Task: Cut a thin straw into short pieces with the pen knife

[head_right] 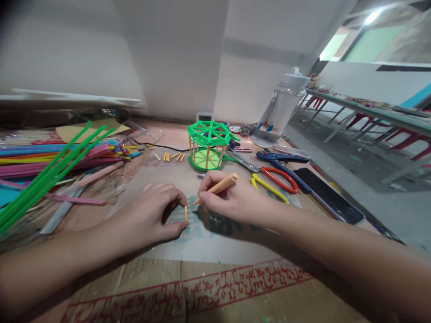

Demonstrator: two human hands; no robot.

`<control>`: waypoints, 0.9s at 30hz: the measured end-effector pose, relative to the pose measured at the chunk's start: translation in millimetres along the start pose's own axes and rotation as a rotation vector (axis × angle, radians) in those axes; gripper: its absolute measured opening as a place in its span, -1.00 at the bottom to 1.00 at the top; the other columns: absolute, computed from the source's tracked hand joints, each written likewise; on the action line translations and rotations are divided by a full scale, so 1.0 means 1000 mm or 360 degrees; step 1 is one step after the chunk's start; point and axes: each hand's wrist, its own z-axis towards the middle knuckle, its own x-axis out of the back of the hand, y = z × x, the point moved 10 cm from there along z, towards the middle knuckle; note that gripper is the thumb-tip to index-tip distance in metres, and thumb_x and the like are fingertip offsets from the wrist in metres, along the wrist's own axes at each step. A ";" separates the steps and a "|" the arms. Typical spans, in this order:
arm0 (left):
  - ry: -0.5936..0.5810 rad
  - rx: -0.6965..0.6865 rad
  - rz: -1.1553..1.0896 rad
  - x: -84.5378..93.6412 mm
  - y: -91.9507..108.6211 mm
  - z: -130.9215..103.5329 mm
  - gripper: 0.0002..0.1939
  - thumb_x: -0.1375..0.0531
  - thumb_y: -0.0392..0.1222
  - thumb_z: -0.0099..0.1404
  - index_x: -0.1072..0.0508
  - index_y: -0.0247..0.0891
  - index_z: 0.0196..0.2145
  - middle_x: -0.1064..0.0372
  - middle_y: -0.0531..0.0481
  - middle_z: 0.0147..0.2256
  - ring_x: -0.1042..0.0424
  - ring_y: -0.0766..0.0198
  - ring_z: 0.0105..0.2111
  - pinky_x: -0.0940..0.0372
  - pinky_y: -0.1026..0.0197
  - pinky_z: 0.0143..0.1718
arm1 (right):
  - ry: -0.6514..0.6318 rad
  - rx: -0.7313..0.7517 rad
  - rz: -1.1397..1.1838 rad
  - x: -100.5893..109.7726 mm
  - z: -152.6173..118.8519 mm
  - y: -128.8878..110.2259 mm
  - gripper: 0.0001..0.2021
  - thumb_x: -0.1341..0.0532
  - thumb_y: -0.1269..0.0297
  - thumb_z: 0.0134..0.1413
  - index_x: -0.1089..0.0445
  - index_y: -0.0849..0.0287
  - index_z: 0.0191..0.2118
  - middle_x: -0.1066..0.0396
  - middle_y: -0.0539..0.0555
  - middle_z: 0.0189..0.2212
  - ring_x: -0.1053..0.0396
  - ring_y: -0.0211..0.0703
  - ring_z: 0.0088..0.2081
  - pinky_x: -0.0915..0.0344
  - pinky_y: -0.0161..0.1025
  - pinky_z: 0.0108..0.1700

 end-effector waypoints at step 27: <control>0.0058 -0.0080 -0.0034 0.001 0.002 -0.002 -0.76 -0.36 -0.07 0.19 -0.48 -0.17 -0.21 -0.47 -0.03 -0.27 -0.45 -0.03 -0.13 -0.28 -0.08 0.02 | 0.0135 -0.0022 0.0106 -0.022 0.014 0.023 -0.84 -0.24 0.21 0.21 -0.31 0.10 -0.36 -0.44 -0.03 -0.55 -0.36 -0.25 -0.50 -0.27 -0.32 -0.45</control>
